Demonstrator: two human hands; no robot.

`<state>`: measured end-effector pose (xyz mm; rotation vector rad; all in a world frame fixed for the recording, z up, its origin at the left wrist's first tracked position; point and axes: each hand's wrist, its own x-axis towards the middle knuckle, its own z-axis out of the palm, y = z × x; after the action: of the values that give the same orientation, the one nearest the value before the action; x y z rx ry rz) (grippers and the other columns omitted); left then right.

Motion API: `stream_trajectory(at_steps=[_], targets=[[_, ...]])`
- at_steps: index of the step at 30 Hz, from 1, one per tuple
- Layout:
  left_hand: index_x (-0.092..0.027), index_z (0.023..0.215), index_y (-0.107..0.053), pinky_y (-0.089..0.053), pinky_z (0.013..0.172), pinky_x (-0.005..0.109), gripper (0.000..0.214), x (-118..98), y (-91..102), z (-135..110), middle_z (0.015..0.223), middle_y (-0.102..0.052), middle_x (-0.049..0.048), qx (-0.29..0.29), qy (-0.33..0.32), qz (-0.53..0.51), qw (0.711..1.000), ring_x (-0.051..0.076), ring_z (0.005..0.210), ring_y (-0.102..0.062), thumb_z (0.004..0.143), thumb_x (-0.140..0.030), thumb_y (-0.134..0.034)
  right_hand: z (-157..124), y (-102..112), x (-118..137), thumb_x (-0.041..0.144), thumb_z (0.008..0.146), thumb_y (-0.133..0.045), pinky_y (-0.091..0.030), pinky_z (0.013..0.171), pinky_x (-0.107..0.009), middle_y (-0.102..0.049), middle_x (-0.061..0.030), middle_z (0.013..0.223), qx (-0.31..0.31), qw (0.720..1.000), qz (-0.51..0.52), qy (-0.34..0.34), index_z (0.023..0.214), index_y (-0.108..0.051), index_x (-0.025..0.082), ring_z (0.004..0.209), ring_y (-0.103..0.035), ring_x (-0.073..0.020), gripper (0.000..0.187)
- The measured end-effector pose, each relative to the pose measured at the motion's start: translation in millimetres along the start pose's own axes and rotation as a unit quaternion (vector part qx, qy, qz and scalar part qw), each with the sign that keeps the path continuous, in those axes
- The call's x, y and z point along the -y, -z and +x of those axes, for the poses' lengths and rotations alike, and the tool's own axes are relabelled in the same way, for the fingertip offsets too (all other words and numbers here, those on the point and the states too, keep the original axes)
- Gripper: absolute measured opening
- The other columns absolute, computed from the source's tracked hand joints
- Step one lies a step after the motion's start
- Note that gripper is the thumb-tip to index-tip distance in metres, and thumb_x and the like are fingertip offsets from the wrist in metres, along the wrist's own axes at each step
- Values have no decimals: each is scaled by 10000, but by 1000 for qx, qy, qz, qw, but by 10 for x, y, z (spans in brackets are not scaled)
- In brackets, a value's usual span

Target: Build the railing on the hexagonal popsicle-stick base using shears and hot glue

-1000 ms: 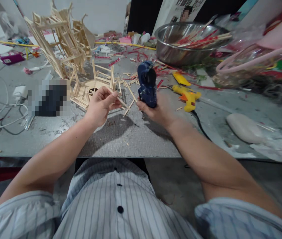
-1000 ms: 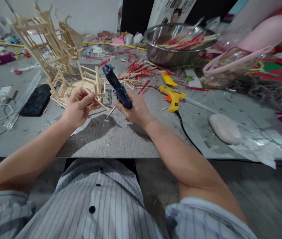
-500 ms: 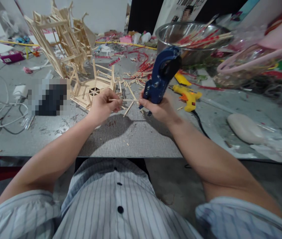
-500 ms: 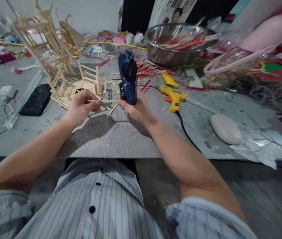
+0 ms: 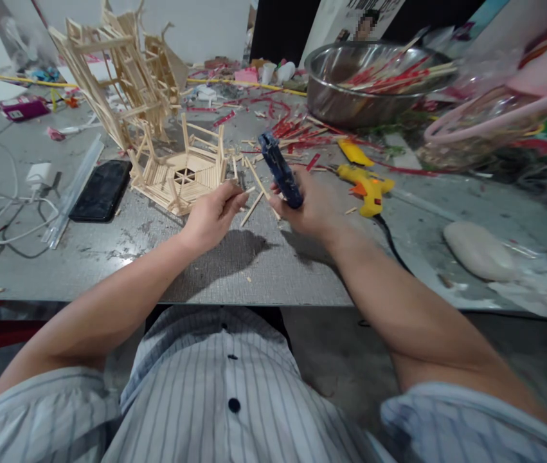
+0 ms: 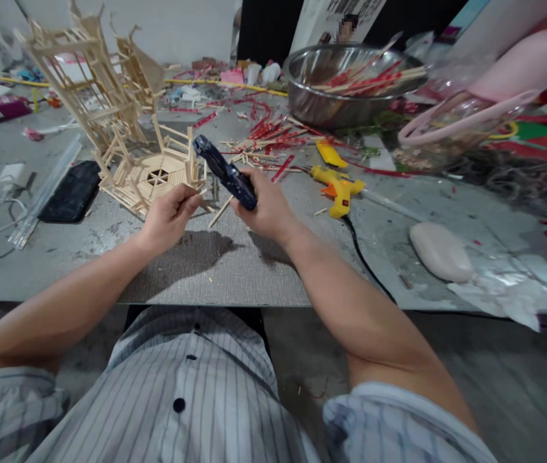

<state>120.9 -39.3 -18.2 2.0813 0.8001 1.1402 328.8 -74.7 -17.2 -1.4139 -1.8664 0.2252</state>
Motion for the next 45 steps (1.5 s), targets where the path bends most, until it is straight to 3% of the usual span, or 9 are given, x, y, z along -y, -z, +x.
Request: stream_trajectory(at_steps=[4,7,19,24,31,40,45], targets=[[-218,722,-528,-345,553,269,249,-8,16,9,602,-431,-23,-51,-33,-33,998,120,554,-380,899,-382,-588,20,2,-115,303,720,-599,-508,887,-495,-656,-121,1151,-4,996,-89,19,1213,-521,245,1041,-633,-314,503],[-216,690,-517,-346,549,263,266,-17,13,21,598,-407,-22,-57,-41,-47,996,119,565,-364,879,-382,-605,22,-26,-138,266,688,-637,-503,914,-525,-642,-117,1194,9,993,-113,28,1248,-516,258,1086,-618,-336,573],[-206,630,-542,-477,657,312,267,28,30,18,622,-421,-12,-44,-42,-71,996,136,619,-456,840,-310,-669,14,-20,-96,248,691,-628,-492,936,-548,-626,-124,1234,21,991,-128,30,1268,-496,260,1125,-602,-350,591],[-208,661,-570,-493,665,322,293,56,37,11,621,-441,-3,-40,-48,-56,996,154,656,-502,869,-403,-635,13,-21,-73,260,696,-643,-489,940,-547,-634,-133,1213,23,990,-136,33,1252,-521,255,1124,-601,-354,570],[-200,780,-616,-480,620,322,432,192,25,24,658,-498,14,-38,-136,-34,989,147,627,-499,932,-579,-475,7,-27,-72,263,730,-593,-512,915,-536,-636,-132,1228,34,981,-183,48,1274,-512,233,1130,-610,-344,551],[-211,874,-652,-499,634,326,443,188,30,23,693,-559,29,-28,-129,-14,991,167,659,-551,939,-595,-440,9,18,42,252,730,-564,-513,914,-512,-664,-106,1218,64,976,-207,14,1282,-544,246,1111,-624,-336,552],[-208,861,-653,-503,648,327,460,173,25,16,640,-501,16,-33,-124,-16,992,166,657,-537,935,-607,-437,6,51,118,258,729,-567,-500,929,-494,-675,-108,1206,83,974,-210,-16,1277,-560,236,1108,-628,-334,548]])
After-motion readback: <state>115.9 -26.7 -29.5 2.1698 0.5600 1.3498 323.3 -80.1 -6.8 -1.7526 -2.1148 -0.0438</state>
